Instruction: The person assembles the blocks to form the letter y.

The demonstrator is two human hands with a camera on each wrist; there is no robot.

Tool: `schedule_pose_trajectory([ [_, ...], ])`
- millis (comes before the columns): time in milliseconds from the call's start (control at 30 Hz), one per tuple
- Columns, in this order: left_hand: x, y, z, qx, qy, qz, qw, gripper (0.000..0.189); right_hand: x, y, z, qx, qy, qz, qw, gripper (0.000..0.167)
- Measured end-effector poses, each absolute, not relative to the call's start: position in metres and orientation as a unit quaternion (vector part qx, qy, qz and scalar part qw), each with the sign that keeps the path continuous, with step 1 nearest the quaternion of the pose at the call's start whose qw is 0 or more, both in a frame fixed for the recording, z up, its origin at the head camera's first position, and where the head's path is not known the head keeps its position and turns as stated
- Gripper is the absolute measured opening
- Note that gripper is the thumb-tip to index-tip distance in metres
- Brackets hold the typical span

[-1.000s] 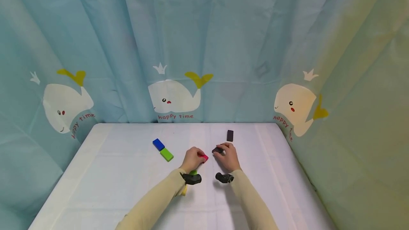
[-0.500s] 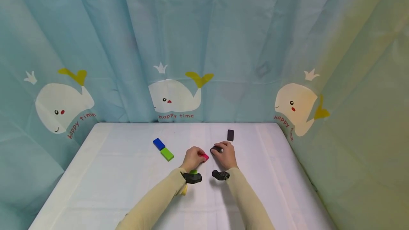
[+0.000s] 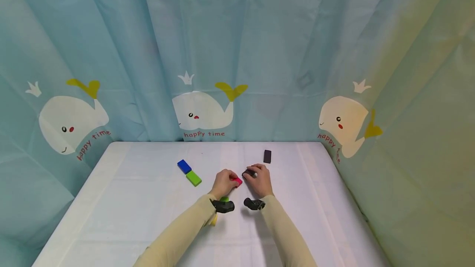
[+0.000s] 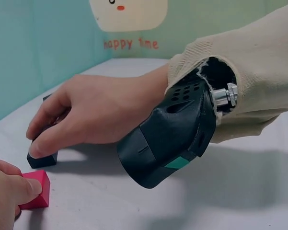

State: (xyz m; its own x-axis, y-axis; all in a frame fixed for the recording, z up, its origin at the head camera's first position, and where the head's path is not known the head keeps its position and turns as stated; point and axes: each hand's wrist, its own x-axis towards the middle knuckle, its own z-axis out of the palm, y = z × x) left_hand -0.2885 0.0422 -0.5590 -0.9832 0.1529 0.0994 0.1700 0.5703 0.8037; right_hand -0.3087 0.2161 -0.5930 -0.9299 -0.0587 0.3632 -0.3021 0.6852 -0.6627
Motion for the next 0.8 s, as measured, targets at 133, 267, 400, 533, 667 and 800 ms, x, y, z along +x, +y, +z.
schedule_pose_trajectory([
  [133,-0.288,0.042,-0.559,-0.098,-0.886,-0.452,0.021,0.01,-0.307,0.214,-0.592,0.108,-0.9,0.389,0.165,0.034],
  [267,-0.287,0.042,-0.56,-0.103,-0.888,-0.446,0.031,0.01,-0.306,0.211,-0.59,0.117,-0.9,0.39,0.157,0.034],
  [400,-0.286,0.042,-0.561,-0.105,-0.891,-0.44,0.037,0.012,-0.306,0.209,-0.59,0.121,-0.902,0.39,0.144,0.033],
  [533,-0.286,0.042,-0.562,-0.105,-0.892,-0.437,0.04,0.013,-0.305,0.207,-0.591,0.126,-0.902,0.387,0.143,0.032],
  [667,-0.287,0.044,-0.563,-0.098,-0.896,-0.431,0.038,0.013,-0.305,0.205,-0.591,0.135,-0.901,0.386,0.141,0.031],
  [800,-0.287,0.045,-0.563,-0.091,-0.9,-0.425,0.034,0.013,-0.304,0.203,-0.592,0.137,-0.901,0.386,0.14,0.03],
])
